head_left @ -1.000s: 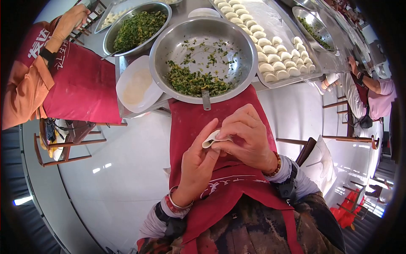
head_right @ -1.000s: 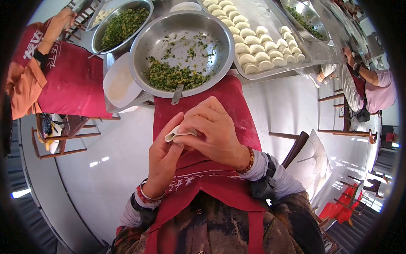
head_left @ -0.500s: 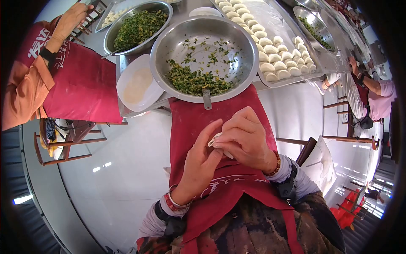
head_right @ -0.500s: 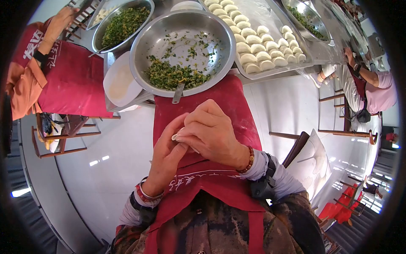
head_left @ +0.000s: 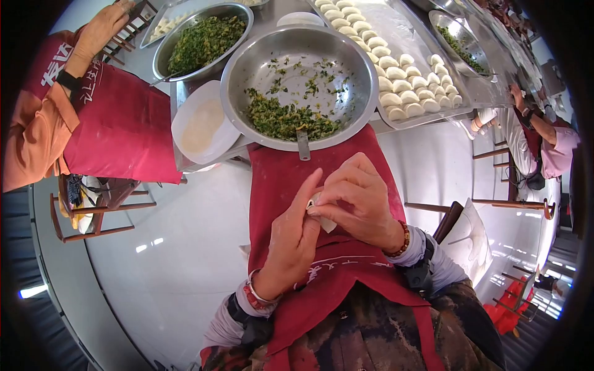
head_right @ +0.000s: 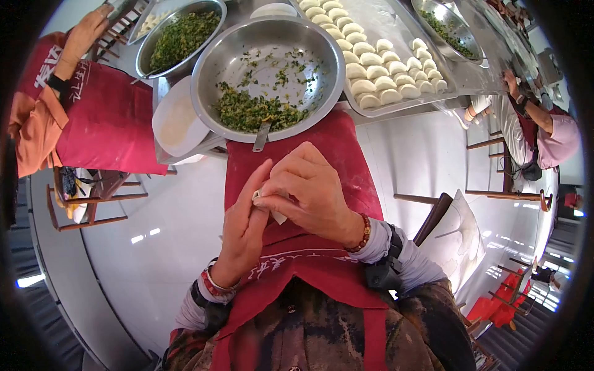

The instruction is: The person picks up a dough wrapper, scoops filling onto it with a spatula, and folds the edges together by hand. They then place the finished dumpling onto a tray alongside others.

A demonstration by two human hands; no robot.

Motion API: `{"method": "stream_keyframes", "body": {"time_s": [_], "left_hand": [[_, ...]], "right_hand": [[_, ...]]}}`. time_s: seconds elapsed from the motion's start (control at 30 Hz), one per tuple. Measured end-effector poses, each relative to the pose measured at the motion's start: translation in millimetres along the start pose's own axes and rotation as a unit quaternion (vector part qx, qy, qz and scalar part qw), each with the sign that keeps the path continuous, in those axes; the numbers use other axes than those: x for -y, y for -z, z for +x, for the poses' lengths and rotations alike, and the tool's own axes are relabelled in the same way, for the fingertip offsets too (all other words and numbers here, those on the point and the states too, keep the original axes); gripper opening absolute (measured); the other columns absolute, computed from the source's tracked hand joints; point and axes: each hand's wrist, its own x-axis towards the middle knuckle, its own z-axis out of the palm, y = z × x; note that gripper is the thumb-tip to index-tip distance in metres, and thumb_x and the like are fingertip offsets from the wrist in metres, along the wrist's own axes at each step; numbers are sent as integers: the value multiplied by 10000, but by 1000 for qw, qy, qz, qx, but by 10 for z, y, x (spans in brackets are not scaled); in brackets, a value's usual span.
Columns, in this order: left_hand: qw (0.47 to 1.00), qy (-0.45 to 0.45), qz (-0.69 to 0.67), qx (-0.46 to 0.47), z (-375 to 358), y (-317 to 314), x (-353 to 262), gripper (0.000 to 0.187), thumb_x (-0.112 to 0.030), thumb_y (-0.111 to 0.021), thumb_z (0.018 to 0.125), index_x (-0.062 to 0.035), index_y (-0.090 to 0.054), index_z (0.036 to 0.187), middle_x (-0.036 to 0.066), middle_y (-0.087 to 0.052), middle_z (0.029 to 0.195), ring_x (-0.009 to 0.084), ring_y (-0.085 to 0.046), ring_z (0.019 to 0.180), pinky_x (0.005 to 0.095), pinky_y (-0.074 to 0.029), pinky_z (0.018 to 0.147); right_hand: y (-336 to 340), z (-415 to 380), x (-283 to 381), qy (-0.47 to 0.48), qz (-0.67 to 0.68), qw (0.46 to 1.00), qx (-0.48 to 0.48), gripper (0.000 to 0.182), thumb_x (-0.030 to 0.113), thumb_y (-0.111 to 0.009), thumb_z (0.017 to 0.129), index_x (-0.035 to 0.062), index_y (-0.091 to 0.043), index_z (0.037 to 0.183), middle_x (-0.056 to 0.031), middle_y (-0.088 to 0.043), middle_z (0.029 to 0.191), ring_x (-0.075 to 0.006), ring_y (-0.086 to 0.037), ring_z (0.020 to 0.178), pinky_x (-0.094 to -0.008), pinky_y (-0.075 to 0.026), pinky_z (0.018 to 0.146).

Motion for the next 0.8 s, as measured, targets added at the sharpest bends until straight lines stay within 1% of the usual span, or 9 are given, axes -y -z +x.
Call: {"method": "stream_keyframes", "body": {"time_s": [0.07,0.2,0.27,0.3,0.37,0.47,0.57,0.67,0.8], "left_hand": [[998,-35,33,34,33,46,43,497,25,-415,890,5,-374,1385,174,-636,962,263,-631,829,310,-485,766],[997,32,0,75,36,98,62,505,22,-418,878,23,-360,1380,176,-632,890,243,-632,788,309,-486,726],[996,44,-10,81,35,91,67,499,18,-423,876,35,-367,1371,172,-624,852,215,-627,770,307,-485,707],[996,62,-21,67,33,81,56,487,10,-434,883,36,-375,1366,158,-626,876,194,-623,796,300,-486,720],[993,95,-61,41,28,38,28,464,-9,-458,897,36,-394,1355,128,-627,932,154,-610,850,285,-487,749],[974,142,-177,15,27,-31,26,431,-47,-500,921,27,-427,1339,81,-617,1041,106,-579,943,260,-482,805],[969,162,-180,53,7,0,105,393,-59,-525,929,18,-469,1311,47,-583,1122,99,-556,1004,236,-466,851],[968,147,-194,52,-6,-8,59,347,-53,-524,933,23,-502,1271,55,-597,1108,91,-563,984,228,-467,840],[977,137,-157,39,-7,-30,59,322,-72,-537,941,14,-514,1251,42,-614,1072,84,-569,958,230,-474,825]], "right_hand": [[8,7,10,-8,5,1000,12,245,123,-814,621,108,-660,811,-9,-604,812,-211,-509,793,-316,-419,654],[-23,74,97,-37,0,999,-15,205,102,-782,640,100,-672,812,-18,-621,843,-236,-543,848,-330,-464,726],[-26,76,53,-8,9,1000,5,216,89,-777,641,99,-675,831,-19,-624,854,-241,-545,876,-329,-467,745],[-32,71,28,7,14,1000,16,222,83,-775,642,98,-676,840,-20,-625,860,-243,-546,889,-329,-469,754],[-27,9,-21,-4,34,999,16,216,79,-765,653,94,-674,847,-21,-631,870,-243,-547,898,-333,-467,772],[-32,-52,-68,-22,56,998,18,189,74,-754,670,89,-673,841,-23,-643,895,-239,-549,908,-336,-466,794],[-12,-40,-69,-47,82,995,32,161,74,-747,689,85,-674,832,-25,-655,920,-234,-553,923,-336,-465,806],[-31,-55,-62,-66,103,992,30,151,72,-742,702,82,-681,840,-20,-665,935,-229,-555,948,-332,-465,822],[-40,-87,-71,-68,113,991,31,141,72,-732,716,79,-694,851,-8,-677,929,-224,-557,980,-332,-465,852]]}}
